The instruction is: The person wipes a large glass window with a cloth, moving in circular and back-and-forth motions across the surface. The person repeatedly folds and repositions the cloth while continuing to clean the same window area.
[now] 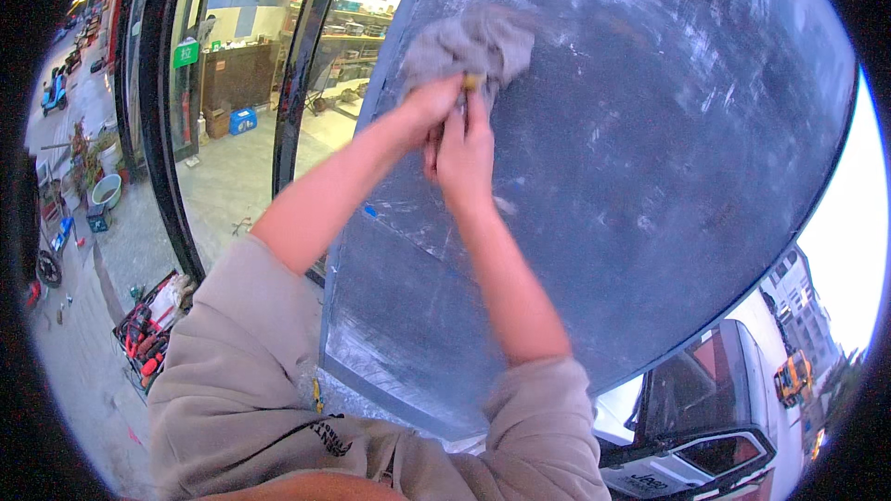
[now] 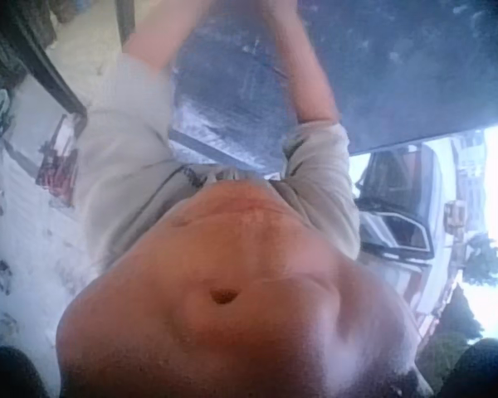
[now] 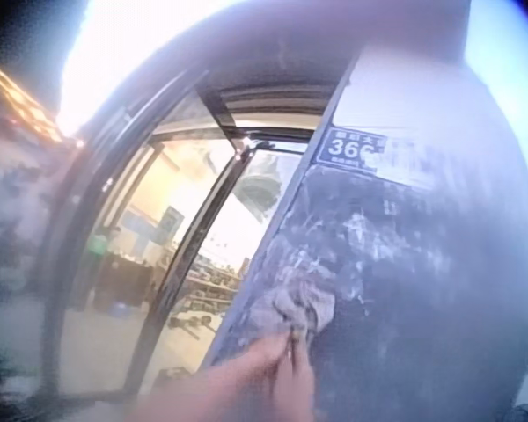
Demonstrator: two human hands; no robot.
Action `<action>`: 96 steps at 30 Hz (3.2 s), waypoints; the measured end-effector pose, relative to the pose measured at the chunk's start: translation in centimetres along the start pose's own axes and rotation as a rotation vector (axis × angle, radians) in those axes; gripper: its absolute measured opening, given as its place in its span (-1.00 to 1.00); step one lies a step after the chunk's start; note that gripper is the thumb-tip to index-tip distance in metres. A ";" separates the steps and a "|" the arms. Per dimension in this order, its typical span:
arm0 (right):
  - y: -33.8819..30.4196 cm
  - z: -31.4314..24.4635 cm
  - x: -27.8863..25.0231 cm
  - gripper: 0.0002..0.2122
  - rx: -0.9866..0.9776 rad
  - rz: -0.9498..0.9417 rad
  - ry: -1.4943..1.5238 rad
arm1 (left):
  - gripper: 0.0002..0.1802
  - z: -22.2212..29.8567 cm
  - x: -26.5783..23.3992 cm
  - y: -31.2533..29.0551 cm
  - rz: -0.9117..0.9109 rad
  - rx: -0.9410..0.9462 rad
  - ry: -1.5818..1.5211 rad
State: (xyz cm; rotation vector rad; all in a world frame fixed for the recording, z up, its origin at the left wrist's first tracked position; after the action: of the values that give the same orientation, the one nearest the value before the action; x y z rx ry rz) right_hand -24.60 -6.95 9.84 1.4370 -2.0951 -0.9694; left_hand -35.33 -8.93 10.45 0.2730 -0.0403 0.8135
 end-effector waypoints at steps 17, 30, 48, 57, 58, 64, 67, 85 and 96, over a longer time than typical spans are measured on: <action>8.4 -4.8 3.6 -0.58 -0.115 -0.095 0.094 | -0.17 10.8 -2.5 0.2 0.016 -0.034 0.195; -13.5 3.0 -3.0 -0.66 -0.112 -0.423 -0.522 | -0.52 0.1 -5.6 -2.0 0.172 0.149 0.346; -25.5 8.8 -20.6 -0.86 0.393 0.176 -0.224 | -0.56 18.2 -6.0 1.1 0.434 0.222 0.675; -28.5 9.4 -21.7 -0.88 0.472 0.134 -0.223 | -0.41 0.6 -9.0 -2.7 0.385 0.189 0.630; -28.8 9.0 -22.9 -0.88 0.446 0.186 -0.242 | -0.40 1.5 -8.8 -2.6 0.367 0.126 0.670; -27.8 5.4 -28.5 -0.89 0.259 0.512 -0.340 | -0.51 12.8 -5.7 0.9 0.559 0.118 0.708; -26.1 3.6 -29.9 -0.90 0.155 0.559 -0.327 | -0.44 21.3 -5.2 4.7 0.380 0.398 0.364; -21.6 2.1 -34.7 -0.89 -0.087 0.528 -0.499 | -0.44 10.8 -7.1 -1.0 0.498 0.281 0.765; -19.8 4.0 -33.7 -0.90 -0.126 0.550 -0.383 | -0.48 34.8 -6.5 8.2 0.867 0.741 0.959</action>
State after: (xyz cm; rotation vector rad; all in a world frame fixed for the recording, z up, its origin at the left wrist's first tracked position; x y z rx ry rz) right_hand -1.99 21.06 -6.03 0.5805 -2.4481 -1.1728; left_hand -43.35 -17.08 44.95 0.5477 1.1315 1.7421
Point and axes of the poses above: each hand's wrist, its own y-axis towards the middle knuckle, its own x-axis out of the palm, z = x × y, the point moved 6 cm from there along y, towards the middle knuckle, and after that the axes turned 10 degrees about -x, right-handed, at the moved point
